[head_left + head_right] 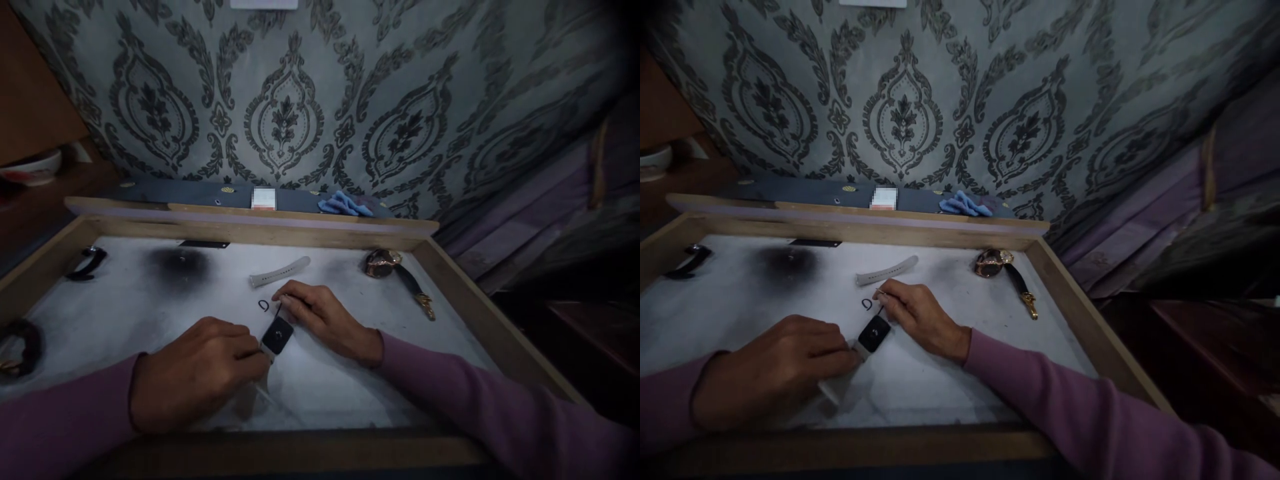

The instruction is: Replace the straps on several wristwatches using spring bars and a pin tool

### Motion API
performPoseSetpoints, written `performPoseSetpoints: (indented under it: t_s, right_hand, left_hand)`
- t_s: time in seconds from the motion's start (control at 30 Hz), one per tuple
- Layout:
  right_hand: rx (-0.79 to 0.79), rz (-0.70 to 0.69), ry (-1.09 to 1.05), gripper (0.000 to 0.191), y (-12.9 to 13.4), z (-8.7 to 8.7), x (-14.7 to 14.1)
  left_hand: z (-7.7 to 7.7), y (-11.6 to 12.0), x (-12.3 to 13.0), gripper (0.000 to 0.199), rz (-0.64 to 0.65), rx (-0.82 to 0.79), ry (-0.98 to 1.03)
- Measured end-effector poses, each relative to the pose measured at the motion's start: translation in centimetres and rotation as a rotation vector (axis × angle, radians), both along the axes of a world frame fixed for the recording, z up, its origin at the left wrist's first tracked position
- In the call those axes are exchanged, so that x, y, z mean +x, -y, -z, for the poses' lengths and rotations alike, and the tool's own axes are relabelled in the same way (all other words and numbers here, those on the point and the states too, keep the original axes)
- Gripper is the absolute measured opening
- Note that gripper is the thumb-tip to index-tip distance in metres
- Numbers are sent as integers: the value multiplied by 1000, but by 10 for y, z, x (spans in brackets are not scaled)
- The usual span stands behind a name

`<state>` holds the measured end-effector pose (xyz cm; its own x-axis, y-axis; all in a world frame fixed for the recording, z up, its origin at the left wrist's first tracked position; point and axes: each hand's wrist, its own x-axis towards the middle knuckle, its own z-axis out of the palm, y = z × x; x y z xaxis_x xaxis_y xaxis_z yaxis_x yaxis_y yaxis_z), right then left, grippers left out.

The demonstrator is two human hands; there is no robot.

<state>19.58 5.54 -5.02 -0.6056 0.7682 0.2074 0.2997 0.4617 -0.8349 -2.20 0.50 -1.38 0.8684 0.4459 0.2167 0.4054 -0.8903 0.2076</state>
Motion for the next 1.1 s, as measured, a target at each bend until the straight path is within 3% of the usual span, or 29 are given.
performPoseSetpoints:
  t_s: [0.13,0.37,0.5,0.6,0.77,0.87,1.1]
  right_hand:
    - [-45,39,-50,21,-3,-3,5]
    - [42,0,109,23,1,-9,5]
    - [110,-102,246,18,4,-12,5]
    - [176,-212,319,41,2,-13,7]
    - [193,-238,319,31,0,-14,8]
    - [145,-244,278,28,1,-16,8]
    - [-136,-325,161,18,2,-19,11]
  left_hand:
    - [1,0,0,20,-27,-30,-25]
    - [6,-1,-2,27,-53,-70,13]
    - [6,-3,-2,30,-51,-74,40]
    - [4,-5,-3,32,-36,-109,47]
    - [3,-7,-3,34,-36,-185,137]
    - [5,-8,-3,32,-46,-254,182]
    - [8,-12,-6,31,-42,-333,220]
